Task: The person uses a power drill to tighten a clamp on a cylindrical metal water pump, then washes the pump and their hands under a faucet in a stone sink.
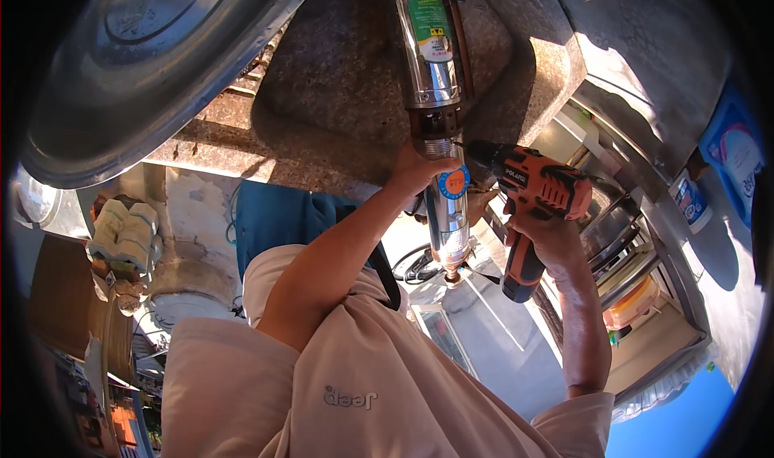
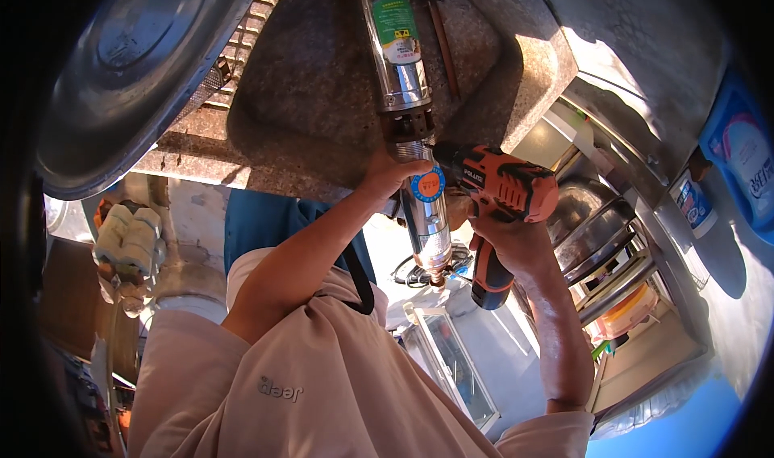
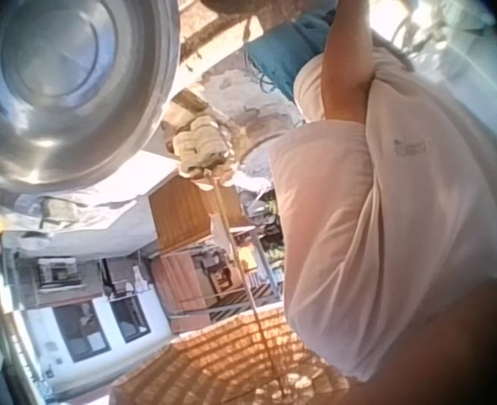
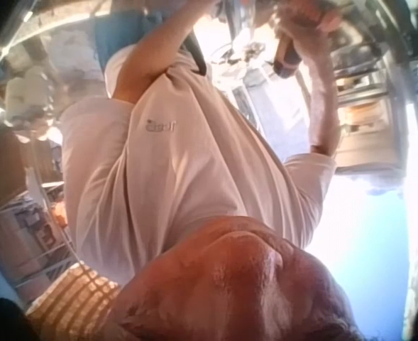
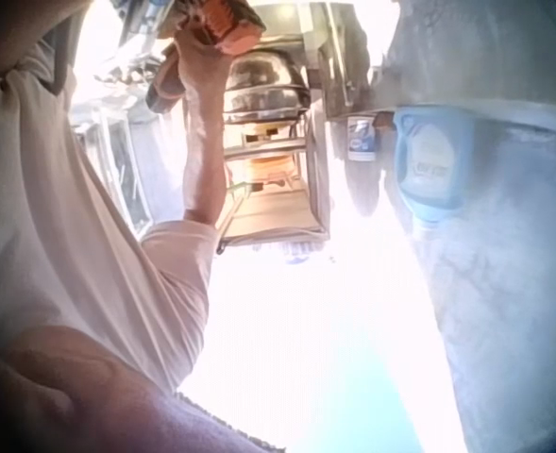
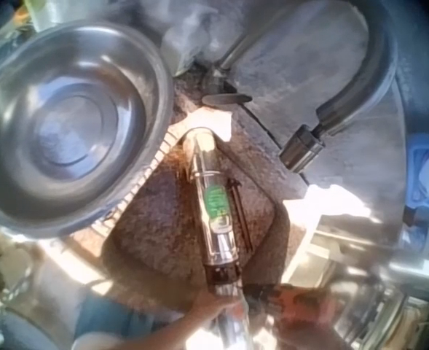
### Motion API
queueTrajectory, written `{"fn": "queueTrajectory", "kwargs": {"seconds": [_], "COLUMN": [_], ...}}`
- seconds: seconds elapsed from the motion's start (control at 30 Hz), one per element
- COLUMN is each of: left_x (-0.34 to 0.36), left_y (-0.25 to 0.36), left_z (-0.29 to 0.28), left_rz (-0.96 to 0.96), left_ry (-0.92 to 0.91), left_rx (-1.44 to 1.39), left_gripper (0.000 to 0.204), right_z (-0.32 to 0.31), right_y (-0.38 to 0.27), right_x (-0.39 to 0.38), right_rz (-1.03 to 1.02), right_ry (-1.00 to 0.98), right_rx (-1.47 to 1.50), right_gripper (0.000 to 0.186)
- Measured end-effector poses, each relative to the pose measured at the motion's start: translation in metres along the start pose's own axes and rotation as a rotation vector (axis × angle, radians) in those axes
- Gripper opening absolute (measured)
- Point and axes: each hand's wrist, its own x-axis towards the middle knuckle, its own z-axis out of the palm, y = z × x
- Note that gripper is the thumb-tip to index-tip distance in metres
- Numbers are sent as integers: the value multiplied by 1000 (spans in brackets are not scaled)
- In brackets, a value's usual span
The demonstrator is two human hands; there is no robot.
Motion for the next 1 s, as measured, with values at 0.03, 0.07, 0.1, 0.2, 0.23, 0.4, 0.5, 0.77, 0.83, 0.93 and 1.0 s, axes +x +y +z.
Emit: {"fn": "queueTrajectory", "kwargs": {"seconds": [0.03, 0.07, 0.1, 0.2, 0.23, 0.4, 0.5, 0.77, 0.83, 0.93, 1.0], "left_x": [0, 0, 0, -2, -3, -2, -2, -26, -36, -19, 2], "left_y": [-1, 0, 1, 9, 8, 4, 8, 20, 41, 73, 76], "left_z": [0, 1, 2, 2, 3, 2, 2, 8, 13, 15, 19], "left_rz": [-1, -14, -28, -49, -51, -36, -34, 222, 436, 822, 690], "left_ry": [1, 14, 26, 20, 19, 3, 10, 319, 597, 114, -173], "left_rx": [1, -12, -26, -11, -11, -28, -15, 550, 925, 1068, 1260], "left_gripper": [50, 51, 53, 52, 52, 51, 51, 49, 49, 40, 36], "right_z": [0, 0, 1, 2, 1, -6, -1, 0, -5, -7, -8], "right_y": [-1, -1, -1, -1, -1, 1, -4, -3, 2, 1, 3], "right_x": [0, 0, 1, 0, -1, 2, -2, -6, -5, -3, -2], "right_rz": [0, 0, 1, -20, 1, 33, 64, 16, 13, 0, -11], "right_ry": [7, 14, 13, 8, 2, -35, -11, 38, 19, -23, -43], "right_rx": [16, 31, 32, 54, 55, 81, 78, 163, 154, 129, 127], "right_gripper": [21, 20, 20, 19, 19, 30, 34, 36, 36, 37, 35]}}
